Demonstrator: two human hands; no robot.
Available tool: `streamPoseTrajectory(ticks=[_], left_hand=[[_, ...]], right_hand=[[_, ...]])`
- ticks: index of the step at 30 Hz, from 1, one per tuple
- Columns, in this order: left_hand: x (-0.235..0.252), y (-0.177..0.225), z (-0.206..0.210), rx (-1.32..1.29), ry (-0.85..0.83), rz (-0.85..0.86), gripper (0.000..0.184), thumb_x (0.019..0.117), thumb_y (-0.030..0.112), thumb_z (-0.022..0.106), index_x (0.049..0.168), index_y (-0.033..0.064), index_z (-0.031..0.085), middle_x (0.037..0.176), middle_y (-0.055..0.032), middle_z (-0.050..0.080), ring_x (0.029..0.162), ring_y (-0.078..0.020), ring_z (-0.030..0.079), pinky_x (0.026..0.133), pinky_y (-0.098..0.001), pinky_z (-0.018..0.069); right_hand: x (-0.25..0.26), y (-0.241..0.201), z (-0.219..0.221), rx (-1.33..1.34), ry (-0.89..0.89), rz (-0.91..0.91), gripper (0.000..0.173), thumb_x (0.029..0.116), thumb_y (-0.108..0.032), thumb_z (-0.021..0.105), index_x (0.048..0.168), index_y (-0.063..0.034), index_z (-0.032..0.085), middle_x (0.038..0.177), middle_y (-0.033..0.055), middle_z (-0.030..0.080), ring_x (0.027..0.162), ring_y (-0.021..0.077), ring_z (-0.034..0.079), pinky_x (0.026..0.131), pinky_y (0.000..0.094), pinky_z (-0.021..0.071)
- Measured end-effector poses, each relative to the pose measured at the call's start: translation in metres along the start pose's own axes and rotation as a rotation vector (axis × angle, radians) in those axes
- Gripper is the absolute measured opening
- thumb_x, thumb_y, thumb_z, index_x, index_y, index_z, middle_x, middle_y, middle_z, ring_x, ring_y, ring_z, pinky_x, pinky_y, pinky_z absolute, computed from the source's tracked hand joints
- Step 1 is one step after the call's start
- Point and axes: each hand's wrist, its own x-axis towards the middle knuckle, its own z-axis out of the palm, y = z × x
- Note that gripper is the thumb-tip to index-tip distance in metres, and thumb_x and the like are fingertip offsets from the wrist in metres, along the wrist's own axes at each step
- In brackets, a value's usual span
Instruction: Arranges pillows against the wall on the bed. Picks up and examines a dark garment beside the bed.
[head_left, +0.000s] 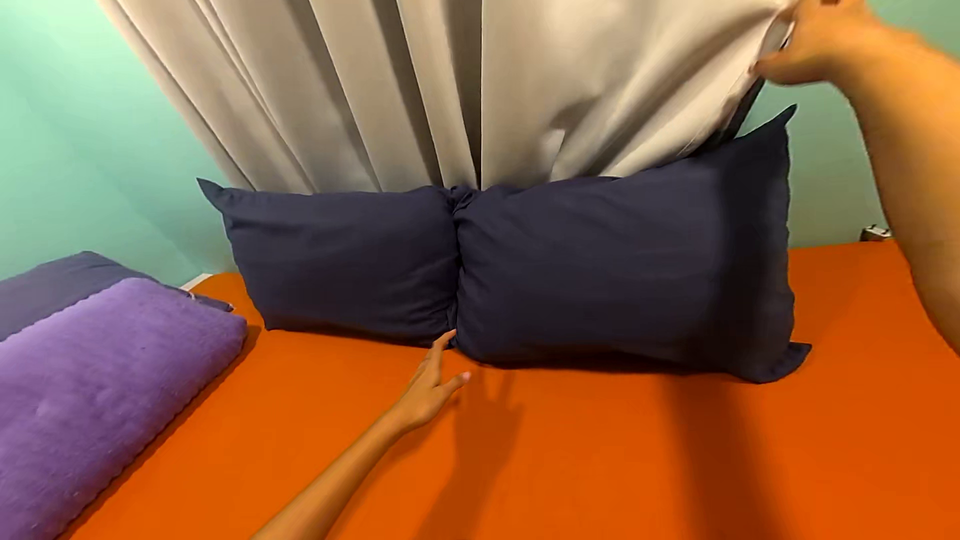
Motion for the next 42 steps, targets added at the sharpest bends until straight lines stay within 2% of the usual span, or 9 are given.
streamPoseTrajectory(ticks=[5, 9, 15, 21, 27, 29, 32, 36, 42], left_hand=[[0.083, -0.008, 0.048, -0.372, 0.148, -0.181, 0.081, 0.1090, 0.049, 0.036, 0.164, 0.0060, -0.005, 0.170, -0.0247, 0.002, 0.157, -0.0340, 0.014, 0.126, -0.0524, 0.0191], [0.131, -0.021, 0.072, -0.536, 0.287, -0.175, 0.073, 0.1109, 0.047, 0.023, 0.164, 0.0035, -0.003, 0.170, -0.0224, 0.000, 0.159, -0.0297, 0.007, 0.128, -0.0487, 0.0102], [0.144, 0.001, 0.068, -0.838, 0.420, -0.257, 0.074, 0.1056, 0.064, 0.026, 0.163, 0.0166, 0.024, 0.167, -0.0132, 0.025, 0.153, -0.0276, 0.027, 0.123, -0.0545, 0.0260], [0.180, 0.022, 0.068, -1.014, 0.475, -0.138, 0.072, 0.0977, 0.075, 0.034, 0.149, 0.0273, 0.050, 0.148, -0.0045, 0.055, 0.137, -0.0240, 0.051, 0.108, -0.0566, 0.0446], [0.203, -0.040, 0.078, -0.704, 0.478, -0.241, 0.076, 0.1070, 0.060, 0.027, 0.164, 0.0124, 0.014, 0.165, -0.0172, 0.029, 0.150, -0.0301, 0.033, 0.120, -0.0528, 0.0330], [0.191, -0.022, 0.049, -0.186, 0.370, -0.355, 0.070, 0.1115, 0.048, 0.025, 0.155, -0.0061, 0.031, 0.153, -0.0321, 0.041, 0.142, -0.0440, 0.043, 0.114, -0.0606, 0.0371], [0.176, 0.039, -0.002, 0.466, 0.437, -0.289, 0.044, 0.1057, 0.033, 0.047, 0.115, -0.0040, 0.068, 0.120, -0.0327, 0.064, 0.116, -0.0510, 0.061, 0.091, -0.0724, 0.0468], [0.229, 0.103, -0.051, 0.493, 0.558, 0.152, 0.049, 0.1080, 0.033, 0.043, 0.143, 0.0001, 0.054, 0.141, -0.0299, 0.054, 0.135, -0.0458, 0.049, 0.113, -0.0611, 0.0362], [0.320, 0.093, -0.066, -0.058, 0.401, -0.073, 0.086, 0.1030, 0.070, 0.016, 0.154, 0.0057, 0.041, 0.157, -0.0204, 0.043, 0.147, -0.0327, 0.040, 0.117, -0.0592, 0.0343]], right_hand=[[-0.059, 0.019, 0.083, 0.016, -0.107, -0.052, 0.059, 0.1046, -0.040, 0.055, 0.153, -0.0075, 0.044, 0.156, 0.0443, 0.022, 0.136, 0.0739, 0.022, 0.091, 0.0929, 0.0187], [-0.168, 0.038, 0.115, 0.105, 0.228, -0.046, 0.073, 0.1024, -0.060, 0.039, 0.158, -0.0143, 0.037, 0.164, 0.0348, 0.017, 0.149, 0.0619, 0.011, 0.108, 0.0866, 0.0099], [-0.315, 0.093, 0.170, 0.557, 0.110, 0.702, 0.080, 0.1083, -0.055, 0.032, 0.162, 0.0022, 0.014, 0.163, 0.0354, 0.020, 0.151, 0.0476, 0.025, 0.120, 0.0598, 0.0249], [-0.250, 0.086, 0.201, 0.997, 0.385, 0.753, 0.075, 0.1068, -0.061, 0.018, 0.151, -0.0063, 0.043, 0.151, 0.0162, 0.050, 0.139, 0.0245, 0.050, 0.112, 0.0492, 0.0428], [-0.257, 0.130, 0.258, 1.204, 0.514, 0.588, 0.064, 0.1114, -0.044, 0.010, 0.159, -0.0044, 0.024, 0.159, 0.0137, 0.040, 0.144, 0.0195, 0.044, 0.118, 0.0402, 0.0394], [-0.259, 0.132, 0.257, 1.278, 0.496, 0.585, 0.063, 0.1111, -0.047, 0.008, 0.160, -0.0086, 0.023, 0.159, 0.0110, 0.041, 0.143, 0.0196, 0.045, 0.116, 0.0426, 0.0412], [-0.262, 0.129, 0.257, 1.301, 0.511, 0.627, 0.061, 0.1117, -0.046, 0.011, 0.158, -0.0103, 0.027, 0.157, 0.0094, 0.042, 0.141, 0.0185, 0.046, 0.114, 0.0427, 0.0424], [-0.263, 0.133, 0.260, 1.312, 0.532, 0.645, 0.058, 0.1118, -0.048, 0.016, 0.156, -0.0113, 0.029, 0.153, 0.0092, 0.046, 0.138, 0.0188, 0.050, 0.112, 0.0435, 0.0452], [-0.264, 0.131, 0.263, 1.303, 0.528, 0.637, 0.059, 0.1105, -0.052, 0.019, 0.152, -0.0120, 0.033, 0.151, 0.0087, 0.047, 0.136, 0.0192, 0.051, 0.110, 0.0447, 0.0464]])
